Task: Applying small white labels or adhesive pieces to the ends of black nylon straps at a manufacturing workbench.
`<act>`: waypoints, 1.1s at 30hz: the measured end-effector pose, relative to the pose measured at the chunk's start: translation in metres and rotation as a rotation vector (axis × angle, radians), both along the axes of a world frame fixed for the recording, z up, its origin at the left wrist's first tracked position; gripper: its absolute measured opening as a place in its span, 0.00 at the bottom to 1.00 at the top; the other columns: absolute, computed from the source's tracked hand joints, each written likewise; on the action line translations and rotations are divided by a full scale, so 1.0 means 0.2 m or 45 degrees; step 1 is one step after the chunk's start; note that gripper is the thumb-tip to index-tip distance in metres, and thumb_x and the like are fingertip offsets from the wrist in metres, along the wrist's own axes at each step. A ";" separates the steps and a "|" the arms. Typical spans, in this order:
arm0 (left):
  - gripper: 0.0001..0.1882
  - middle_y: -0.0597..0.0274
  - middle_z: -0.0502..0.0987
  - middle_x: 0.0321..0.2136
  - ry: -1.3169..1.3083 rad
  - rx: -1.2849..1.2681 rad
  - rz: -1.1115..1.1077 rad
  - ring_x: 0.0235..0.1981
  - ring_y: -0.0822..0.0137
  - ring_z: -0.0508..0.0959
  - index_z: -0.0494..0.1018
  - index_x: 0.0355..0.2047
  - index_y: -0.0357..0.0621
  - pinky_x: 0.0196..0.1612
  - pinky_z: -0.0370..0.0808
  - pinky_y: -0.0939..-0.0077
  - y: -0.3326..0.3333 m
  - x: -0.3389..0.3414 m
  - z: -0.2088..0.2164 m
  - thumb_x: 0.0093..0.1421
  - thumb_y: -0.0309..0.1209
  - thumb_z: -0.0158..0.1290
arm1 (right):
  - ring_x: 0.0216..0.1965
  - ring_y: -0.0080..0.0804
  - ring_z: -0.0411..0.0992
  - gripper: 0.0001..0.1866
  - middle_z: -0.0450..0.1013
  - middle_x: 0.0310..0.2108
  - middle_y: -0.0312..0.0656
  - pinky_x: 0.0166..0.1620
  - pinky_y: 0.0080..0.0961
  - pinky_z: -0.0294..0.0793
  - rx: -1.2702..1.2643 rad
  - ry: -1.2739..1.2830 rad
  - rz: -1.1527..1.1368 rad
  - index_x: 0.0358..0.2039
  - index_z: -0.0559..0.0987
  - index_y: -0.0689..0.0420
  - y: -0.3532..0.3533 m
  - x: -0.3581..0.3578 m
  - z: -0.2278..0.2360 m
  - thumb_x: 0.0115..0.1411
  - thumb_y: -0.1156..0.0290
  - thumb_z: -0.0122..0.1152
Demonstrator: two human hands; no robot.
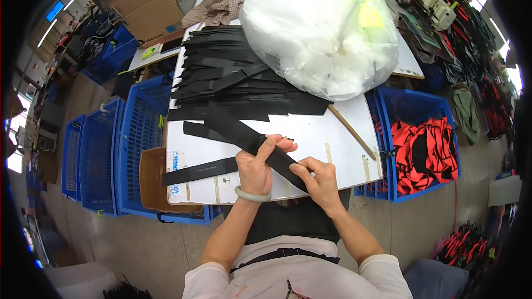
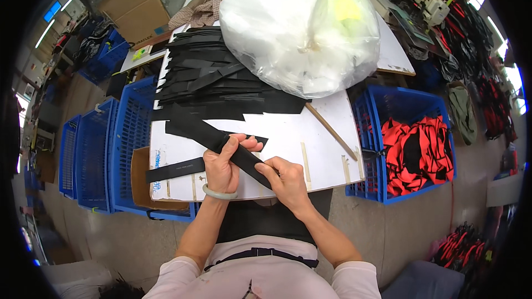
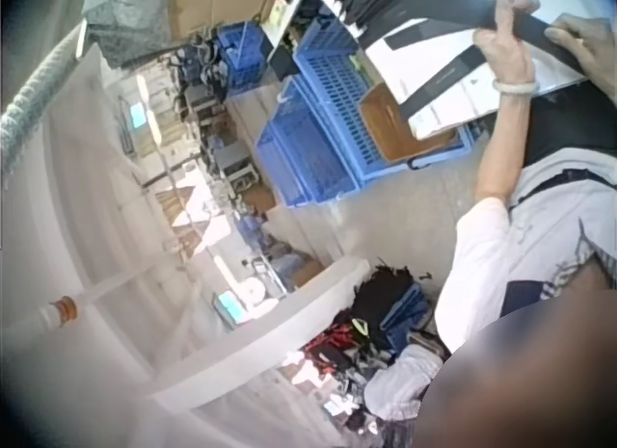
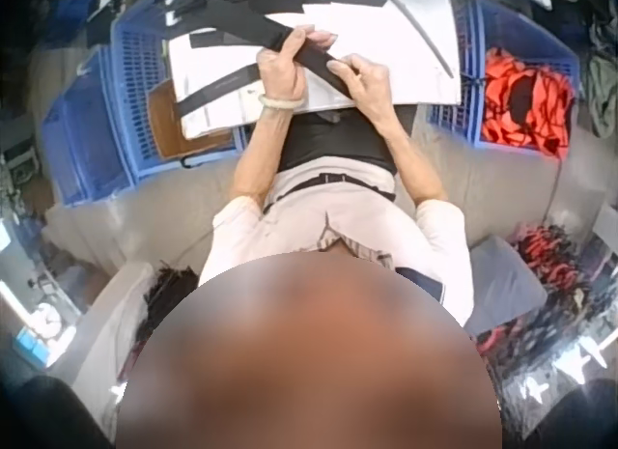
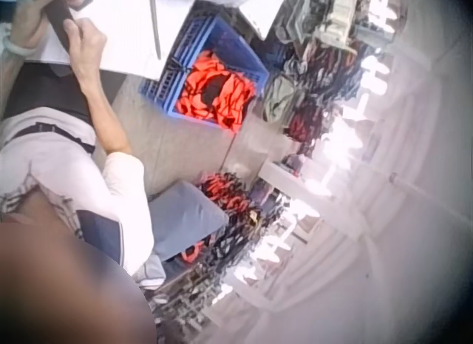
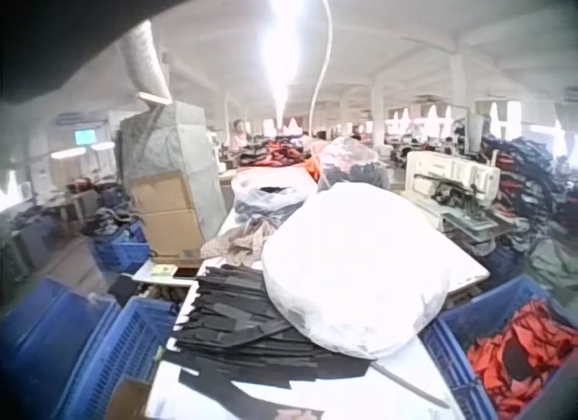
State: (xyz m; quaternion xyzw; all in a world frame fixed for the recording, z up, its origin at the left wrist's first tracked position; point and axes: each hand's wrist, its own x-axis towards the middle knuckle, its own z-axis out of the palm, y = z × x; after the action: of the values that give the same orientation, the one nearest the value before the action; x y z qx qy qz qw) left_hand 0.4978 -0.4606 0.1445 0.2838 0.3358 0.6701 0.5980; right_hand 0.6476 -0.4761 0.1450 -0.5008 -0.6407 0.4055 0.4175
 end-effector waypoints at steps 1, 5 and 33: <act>0.13 0.44 0.80 0.31 0.074 -0.044 0.064 0.33 0.52 0.82 0.73 0.39 0.27 0.44 0.79 0.61 0.00 0.02 0.00 0.65 0.30 0.51 | 0.18 0.16 0.65 0.09 0.72 0.16 0.38 0.22 0.18 0.63 -0.005 -0.006 -0.016 0.26 0.79 0.66 0.00 0.00 -0.01 0.58 0.72 0.63; 0.14 0.44 0.80 0.33 -0.040 -0.177 -0.014 0.36 0.53 0.81 0.72 0.40 0.29 0.46 0.78 0.60 0.03 0.04 0.01 0.66 0.33 0.49 | 0.18 0.16 0.63 0.09 0.70 0.15 0.36 0.21 0.18 0.61 -0.034 -0.046 -0.048 0.26 0.78 0.66 0.02 0.03 -0.06 0.58 0.73 0.63; 0.22 0.61 0.65 0.09 -0.258 -0.418 0.178 0.11 0.62 0.71 0.63 0.18 0.47 0.31 0.79 0.56 0.18 -0.07 -0.06 0.63 0.45 0.53 | 0.29 0.45 0.76 0.07 0.77 0.29 0.48 0.32 0.29 0.74 0.441 -0.030 -0.332 0.30 0.79 0.63 0.48 0.10 0.05 0.54 0.73 0.65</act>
State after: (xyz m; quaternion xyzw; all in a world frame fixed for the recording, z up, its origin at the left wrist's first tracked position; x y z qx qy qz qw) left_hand 0.4838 -0.4240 0.1327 0.0897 0.3975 0.6714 0.6190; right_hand 0.6669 -0.3793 0.1543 -0.5049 -0.6353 0.2261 0.5388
